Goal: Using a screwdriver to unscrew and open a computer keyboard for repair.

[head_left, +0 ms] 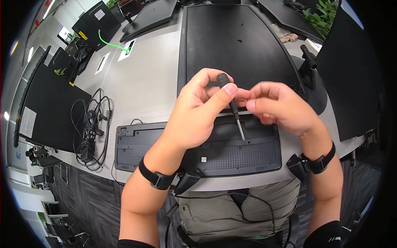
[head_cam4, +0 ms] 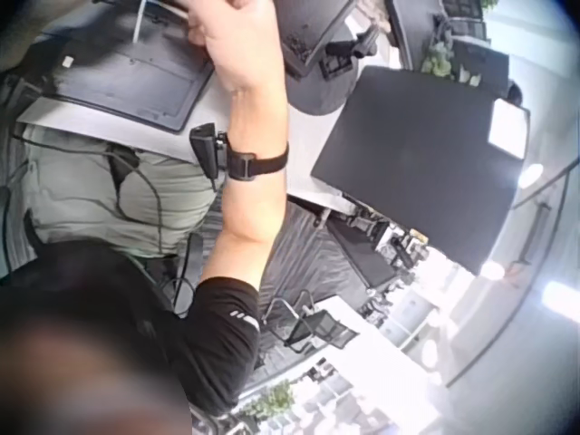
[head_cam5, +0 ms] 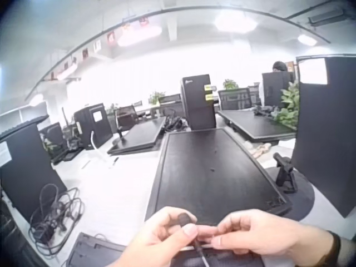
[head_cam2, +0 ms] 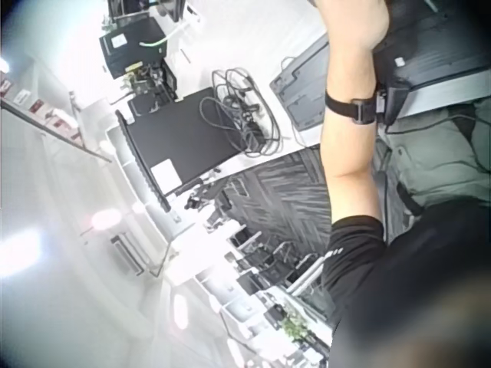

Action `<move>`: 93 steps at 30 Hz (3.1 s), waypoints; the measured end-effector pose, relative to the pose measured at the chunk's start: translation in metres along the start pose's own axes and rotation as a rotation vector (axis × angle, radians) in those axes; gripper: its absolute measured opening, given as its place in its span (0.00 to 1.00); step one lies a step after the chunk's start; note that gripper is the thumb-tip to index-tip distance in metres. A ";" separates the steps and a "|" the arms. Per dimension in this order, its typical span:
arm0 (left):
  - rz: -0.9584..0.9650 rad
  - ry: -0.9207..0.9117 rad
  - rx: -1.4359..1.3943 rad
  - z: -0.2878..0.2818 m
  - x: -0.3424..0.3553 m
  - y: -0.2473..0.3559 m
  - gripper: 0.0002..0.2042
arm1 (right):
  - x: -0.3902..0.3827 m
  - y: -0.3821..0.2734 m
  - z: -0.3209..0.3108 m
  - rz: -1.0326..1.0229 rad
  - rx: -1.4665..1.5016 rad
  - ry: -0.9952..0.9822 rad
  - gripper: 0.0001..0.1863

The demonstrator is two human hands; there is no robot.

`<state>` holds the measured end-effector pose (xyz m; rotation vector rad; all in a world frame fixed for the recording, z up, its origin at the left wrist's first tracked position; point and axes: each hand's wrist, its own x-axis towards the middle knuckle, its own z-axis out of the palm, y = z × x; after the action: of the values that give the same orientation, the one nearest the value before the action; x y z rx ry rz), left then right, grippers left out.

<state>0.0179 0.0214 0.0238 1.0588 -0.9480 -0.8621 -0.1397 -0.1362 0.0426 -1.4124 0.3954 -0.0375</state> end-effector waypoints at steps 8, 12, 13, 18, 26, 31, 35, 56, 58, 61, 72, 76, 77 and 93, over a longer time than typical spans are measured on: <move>-0.095 -0.043 0.012 0.004 -0.010 -0.008 0.11 | 0.003 0.025 -0.003 0.085 -0.101 -0.216 0.12; -0.092 -0.074 -0.016 0.007 -0.012 -0.010 0.11 | 0.004 0.033 -0.005 0.019 -0.161 -0.257 0.10; -0.092 -0.077 -0.017 0.007 -0.013 -0.010 0.11 | 0.002 0.033 -0.005 -0.003 -0.194 -0.256 0.09; -0.136 -0.096 -0.013 0.007 -0.014 -0.007 0.12 | -0.003 0.033 0.000 -0.022 -0.252 -0.224 0.08; -0.172 -0.108 0.027 0.007 -0.014 -0.008 0.12 | -0.004 0.036 0.004 -0.056 -0.362 -0.205 0.08; -0.156 -0.108 0.052 0.007 -0.014 -0.008 0.12 | -0.005 0.036 0.006 -0.052 -0.338 -0.190 0.08; -0.143 -0.108 0.046 0.009 -0.015 -0.007 0.11 | -0.005 0.036 0.006 -0.059 -0.349 -0.191 0.07; 0.370 -0.445 0.360 -0.002 -0.019 0.000 0.13 | -0.006 0.036 0.001 -0.341 -0.588 -0.334 0.10; 0.339 -0.421 0.355 -0.002 -0.021 0.001 0.14 | -0.006 0.037 -0.001 -0.342 -0.511 -0.351 0.10; 0.167 -0.315 0.319 0.000 -0.026 0.002 0.16 | -0.007 0.039 -0.001 -0.297 -0.452 -0.287 0.09; 0.282 -0.257 0.236 0.007 -0.021 -0.008 0.12 | -0.013 0.037 0.007 -0.215 -0.403 -0.130 0.15; 0.247 -0.240 0.212 0.006 -0.020 -0.011 0.11 | -0.011 0.041 0.005 -0.178 -0.322 -0.157 0.18; 0.244 -0.235 0.212 0.006 -0.020 -0.011 0.11 | -0.011 0.042 0.005 -0.190 -0.321 -0.154 0.17; 0.251 -0.195 0.231 0.006 -0.018 -0.011 0.12 | -0.009 0.042 0.004 -0.229 -0.372 -0.145 0.02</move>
<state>0.0049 0.0335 0.0105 1.0351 -1.3398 -0.6659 -0.1558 -0.1231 0.0043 -1.8111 0.1203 -0.0492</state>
